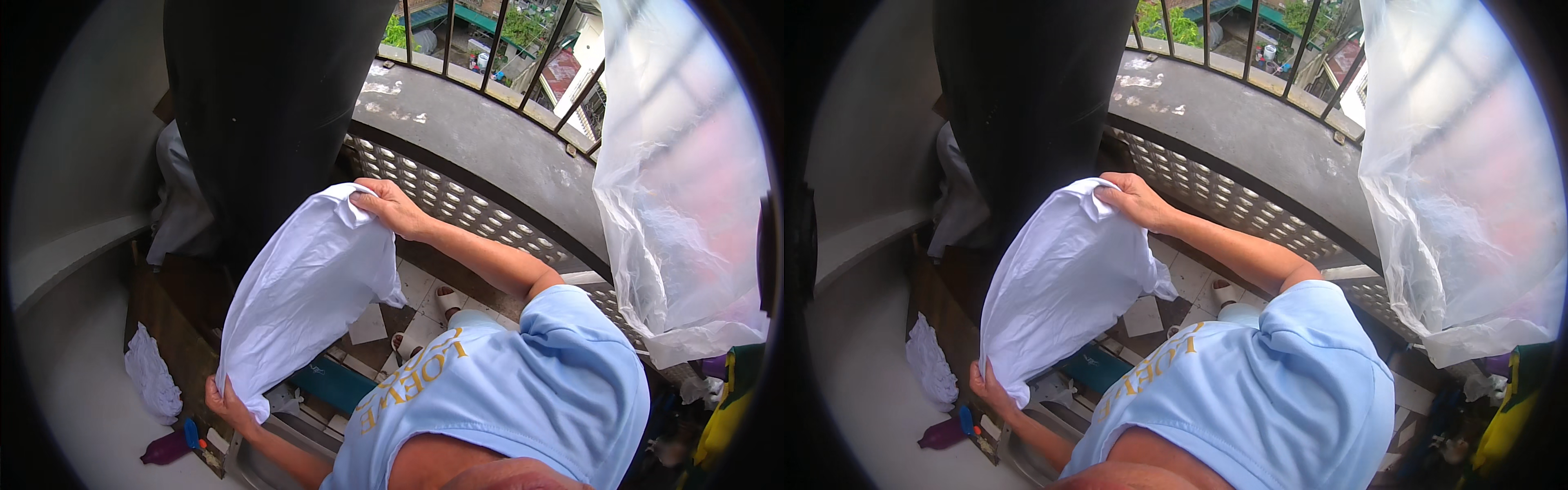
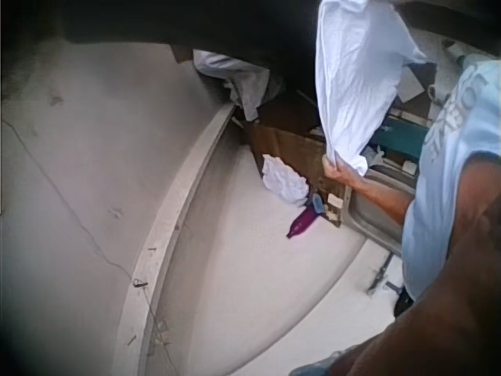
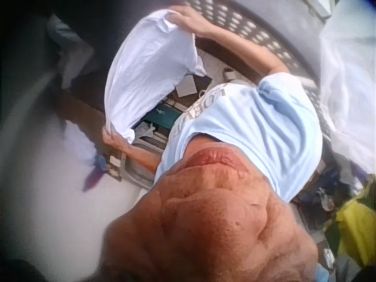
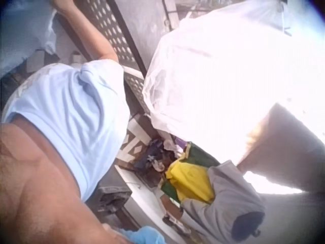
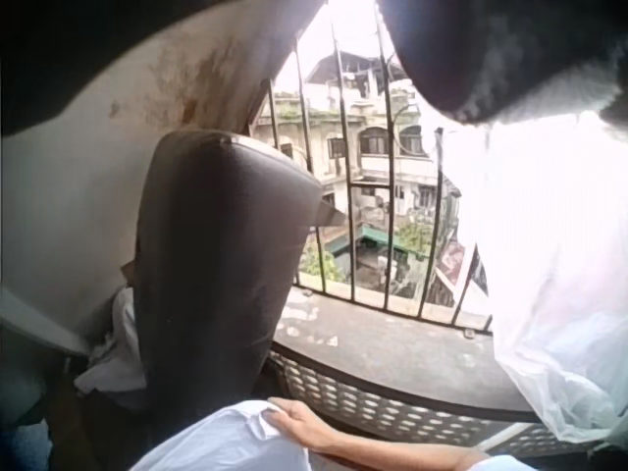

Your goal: The person washes a white shirt by hand in a basin of water, scrubing the fabric, applying liquid detergent from a purple bottle to a stain, and then rinsing the shirt before placing it into a top-loading washing machine.

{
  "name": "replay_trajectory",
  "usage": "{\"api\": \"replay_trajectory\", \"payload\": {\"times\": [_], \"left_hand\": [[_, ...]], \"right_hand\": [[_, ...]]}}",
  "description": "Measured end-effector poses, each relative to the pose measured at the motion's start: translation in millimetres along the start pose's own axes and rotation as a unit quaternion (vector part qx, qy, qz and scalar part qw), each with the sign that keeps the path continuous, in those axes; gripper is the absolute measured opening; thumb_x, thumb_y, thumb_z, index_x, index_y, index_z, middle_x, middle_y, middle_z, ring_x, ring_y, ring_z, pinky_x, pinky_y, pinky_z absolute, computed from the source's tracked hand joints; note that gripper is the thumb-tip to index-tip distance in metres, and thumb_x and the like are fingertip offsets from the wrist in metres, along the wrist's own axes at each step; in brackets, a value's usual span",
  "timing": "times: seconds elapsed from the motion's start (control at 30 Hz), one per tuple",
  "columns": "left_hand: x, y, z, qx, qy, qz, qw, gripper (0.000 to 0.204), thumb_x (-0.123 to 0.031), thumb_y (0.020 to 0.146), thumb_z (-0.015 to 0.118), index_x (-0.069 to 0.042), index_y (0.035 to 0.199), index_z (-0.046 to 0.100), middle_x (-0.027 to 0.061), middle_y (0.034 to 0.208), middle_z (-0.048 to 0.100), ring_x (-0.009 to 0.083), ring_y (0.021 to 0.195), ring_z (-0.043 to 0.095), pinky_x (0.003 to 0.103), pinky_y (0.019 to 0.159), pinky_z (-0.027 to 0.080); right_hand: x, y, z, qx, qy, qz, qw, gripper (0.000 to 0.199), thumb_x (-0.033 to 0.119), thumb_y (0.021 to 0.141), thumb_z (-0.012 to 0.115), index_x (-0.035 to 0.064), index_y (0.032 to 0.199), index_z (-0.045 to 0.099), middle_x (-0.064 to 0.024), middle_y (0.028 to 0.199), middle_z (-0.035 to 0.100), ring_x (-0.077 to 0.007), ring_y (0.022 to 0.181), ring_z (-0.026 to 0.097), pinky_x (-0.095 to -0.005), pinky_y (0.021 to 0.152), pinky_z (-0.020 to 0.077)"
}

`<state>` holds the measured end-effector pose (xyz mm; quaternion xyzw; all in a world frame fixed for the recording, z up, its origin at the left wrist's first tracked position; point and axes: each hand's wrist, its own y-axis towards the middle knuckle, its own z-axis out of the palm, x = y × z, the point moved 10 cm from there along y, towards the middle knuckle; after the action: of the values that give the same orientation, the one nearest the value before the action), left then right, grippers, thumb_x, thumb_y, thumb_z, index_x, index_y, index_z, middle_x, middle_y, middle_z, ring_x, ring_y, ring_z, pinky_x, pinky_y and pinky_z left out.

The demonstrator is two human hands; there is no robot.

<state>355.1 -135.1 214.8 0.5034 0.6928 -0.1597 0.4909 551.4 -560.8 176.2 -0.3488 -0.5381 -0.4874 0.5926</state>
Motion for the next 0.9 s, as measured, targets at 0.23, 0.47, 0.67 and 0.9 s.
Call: {"api": "replay_trajectory", "payload": {"times": [0.23,0.47,0.67,0.9], "left_hand": [[-50,17,-4,0.106,-0.044,0.023,0.993,0.019,-0.007,0.082,0.067,-0.003,0.082,0.048,-0.0003,0.077,0.045,0.0086,0.073,0.044,0.022,0.071,0.038],[-29,21,55,0.035,0.155,0.027,0.987,0.022,-0.014,0.093,0.059,0.002,0.082,0.047,0.0023,0.075,0.045,0.0119,0.073,0.038,0.025,0.070,0.037],[-39,7,73,0.093,0.008,-0.063,0.994,0.011,-0.003,0.085,0.059,-0.002,0.081,0.049,-0.0006,0.078,0.047,0.0083,0.075,0.043,0.023,0.073,0.037],[-59,-5,42,-0.059,-0.053,-0.120,0.990,0.022,-0.022,0.091,0.058,0.000,0.092,0.057,0.0079,0.090,0.059,0.0169,0.084,0.054,0.031,0.081,0.043]], "right_hand": [[53,22,-6,0.061,-0.040,-0.096,0.993,0.025,0.023,0.091,0.051,0.0017,0.098,0.062,-0.0041,0.087,0.061,-0.0117,0.082,0.055,-0.0284,0.078,0.0445],[-27,22,-21,0.010,-0.066,-0.023,0.998,0.030,0.025,0.091,0.052,-0.0027,0.095,0.063,-0.0121,0.077,0.063,-0.0186,0.069,0.055,-0.0351,0.068,0.0454],[-16,26,-46,0.028,-0.027,-0.020,0.999,0.030,0.026,0.092,0.052,-0.0028,0.087,0.060,-0.0108,0.072,0.059,-0.0159,0.068,0.053,-0.0339,0.065,0.0430],[14,19,-50,0.061,0.028,-0.077,0.995,0.030,0.026,0.093,0.051,-0.0021,0.087,0.057,-0.0073,0.072,0.055,-0.0154,0.070,0.049,-0.0337,0.067,0.0419]]}}
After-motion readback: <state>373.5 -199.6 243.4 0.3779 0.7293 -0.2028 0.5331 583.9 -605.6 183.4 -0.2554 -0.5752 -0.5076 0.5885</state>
